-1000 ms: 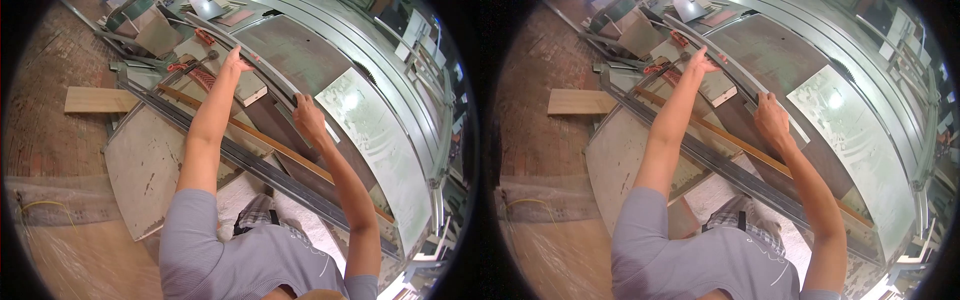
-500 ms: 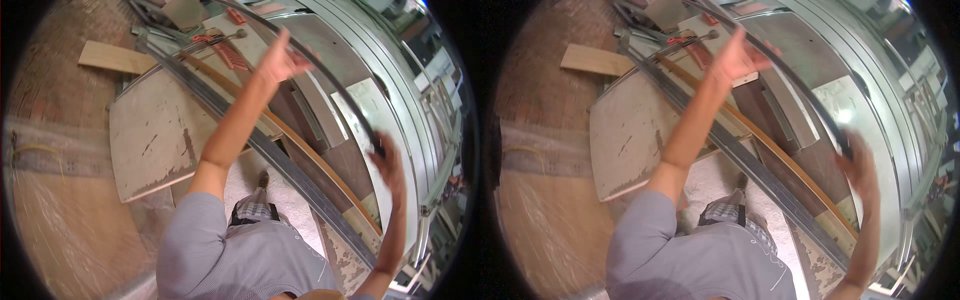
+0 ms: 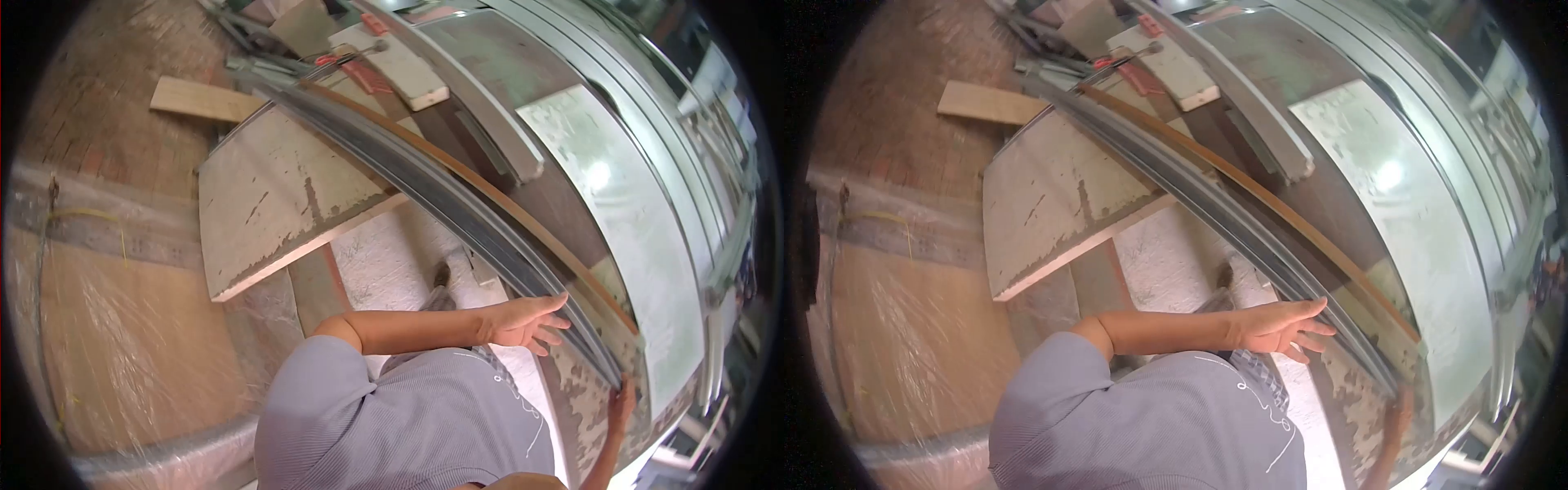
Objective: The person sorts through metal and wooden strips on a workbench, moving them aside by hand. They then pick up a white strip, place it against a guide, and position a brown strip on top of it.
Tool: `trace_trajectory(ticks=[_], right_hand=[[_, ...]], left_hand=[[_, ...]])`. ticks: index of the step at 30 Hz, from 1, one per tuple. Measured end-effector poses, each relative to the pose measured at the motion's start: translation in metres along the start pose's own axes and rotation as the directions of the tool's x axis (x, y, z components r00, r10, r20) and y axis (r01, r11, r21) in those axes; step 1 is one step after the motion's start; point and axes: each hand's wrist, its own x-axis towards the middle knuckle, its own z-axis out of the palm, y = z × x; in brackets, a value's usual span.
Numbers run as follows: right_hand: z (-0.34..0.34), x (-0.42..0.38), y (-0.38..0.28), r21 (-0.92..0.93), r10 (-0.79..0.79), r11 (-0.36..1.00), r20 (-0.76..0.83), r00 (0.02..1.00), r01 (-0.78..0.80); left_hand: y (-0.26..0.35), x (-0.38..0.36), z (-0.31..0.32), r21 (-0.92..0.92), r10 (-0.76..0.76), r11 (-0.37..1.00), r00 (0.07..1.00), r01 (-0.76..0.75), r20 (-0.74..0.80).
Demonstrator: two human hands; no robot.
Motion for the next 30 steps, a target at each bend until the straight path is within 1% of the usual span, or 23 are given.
trace_trajectory(ticks=[1,2,3,4,5,6,7,8,9,11,12,14,16,18,19,20,21,22,23,25,27,29,30], right_hand=[[-0.009,-0.020,0.011,0.035,0.138,0.989,0.107,0.985,-0.143],[-0.033,-0.017,-0.004,0.014,0.290,0.953,0.243,0.926,-0.302],[-0.036,-0.031,0.003,0.062,0.319,0.937,0.251,0.914,-0.344],[-0.039,-0.045,0.006,0.029,0.215,0.976,0.079,0.973,-0.218],[-0.052,-0.046,0.001,-0.002,0.263,0.964,0.141,0.954,-0.265],[-0.063,-0.047,-0.006,-0.018,0.242,0.970,0.089,0.966,-0.242],[-0.070,-0.050,-0.007,-0.020,0.302,0.953,0.146,0.942,-0.302],[-0.081,-0.045,-0.018,-0.027,0.288,0.957,0.172,0.942,-0.287],[-0.081,-0.050,-0.016,-0.030,0.278,0.960,0.167,0.946,-0.277],[-0.075,-0.052,-0.019,-0.104,0.362,0.932,0.250,0.898,-0.347],[-0.073,-0.057,-0.019,-0.114,0.392,0.920,0.240,0.888,-0.375],[-0.059,-0.068,-0.019,-0.093,0.330,0.943,0.162,0.930,-0.318],[-0.051,-0.073,-0.014,-0.087,0.342,0.939,0.133,0.930,-0.333],[-0.051,-0.075,-0.006,-0.083,0.348,0.937,0.111,0.931,-0.340],[-0.052,-0.080,0.002,-0.106,0.350,0.934,0.063,0.935,-0.342],[-0.053,-0.077,0.012,-0.131,0.331,0.936,0.023,0.943,-0.325],[-0.051,-0.080,0.021,-0.133,0.349,0.929,0.015,0.937,-0.344],[-0.047,-0.083,0.029,-0.170,0.362,0.918,-0.015,0.932,-0.360],[-0.041,-0.086,0.038,-0.206,0.375,0.903,-0.045,0.926,-0.376],[-0.030,-0.089,0.048,-0.256,0.454,0.855,-0.054,0.890,-0.452],[-0.027,-0.091,0.049,-0.209,0.536,0.830,0.043,0.843,-0.517],[-0.019,-0.094,0.046,-0.288,0.548,0.807,0.038,0.836,-0.516],[-0.018,-0.095,0.039,-0.283,0.553,0.798,-0.009,0.833,-0.533]], left_hand=[[-0.016,0.006,0.006,-0.049,-0.061,0.997,0.997,0.063,0.043],[-0.031,0.011,0.010,-0.040,-0.130,0.990,0.990,0.133,0.061],[-0.043,0.015,0.014,-0.090,-0.128,0.987,0.990,0.133,0.061],[-0.054,0.021,0.018,-0.140,-0.133,0.980,0.989,0.141,0.068],[-0.066,0.026,0.018,-0.160,-0.150,0.974,0.987,0.158,0.059],[-0.077,0.030,0.019,-0.179,-0.172,0.968,0.984,0.178,0.052],[-0.085,0.032,0.023,-0.235,-0.193,0.952,0.981,0.195,0.029],[-0.090,0.034,0.026,-0.290,-0.212,0.936,0.977,0.202,-0.002],[-0.094,0.036,0.028,-0.276,-0.280,0.920,0.959,0.280,0.039],[-0.098,0.040,0.024,-0.342,-0.213,0.922,0.975,0.181,-0.058],[-0.105,0.043,0.021,-0.329,-0.235,0.921,0.971,0.210,-0.039],[-0.121,0.047,0.008,-0.268,-0.172,0.953,0.981,0.144,-0.085],[-0.123,0.053,0.013,-0.223,-0.178,0.961,0.983,0.165,-0.039],[-0.128,0.056,0.006,-0.207,-0.163,0.967,0.986,0.151,-0.043],[-0.128,0.059,0.005,-0.077,-0.200,0.978,0.979,0.196,-0.041],[-0.127,0.058,0.005,-0.063,-0.215,0.975,0.976,0.212,-0.034],[-0.124,0.056,0.013,0.117,-0.198,0.971,0.974,0.210,-0.106],[-0.122,0.053,0.017,0.292,-0.165,0.933,0.971,0.210,-0.173],[-0.119,0.051,0.016,0.303,-0.178,0.927,0.970,0.222,-0.165],[-0.113,0.050,0.013,0.483,-0.004,0.872,0.987,0.082,-0.160],[-0.107,0.052,-0.001,0.479,0.071,0.876,0.968,0.055,-0.241],[-0.106,0.054,-0.019,0.458,0.129,0.889,0.946,0.023,-0.298],[-0.106,0.055,-0.020,0.460,0.129,0.887,0.937,0.038,-0.325]])
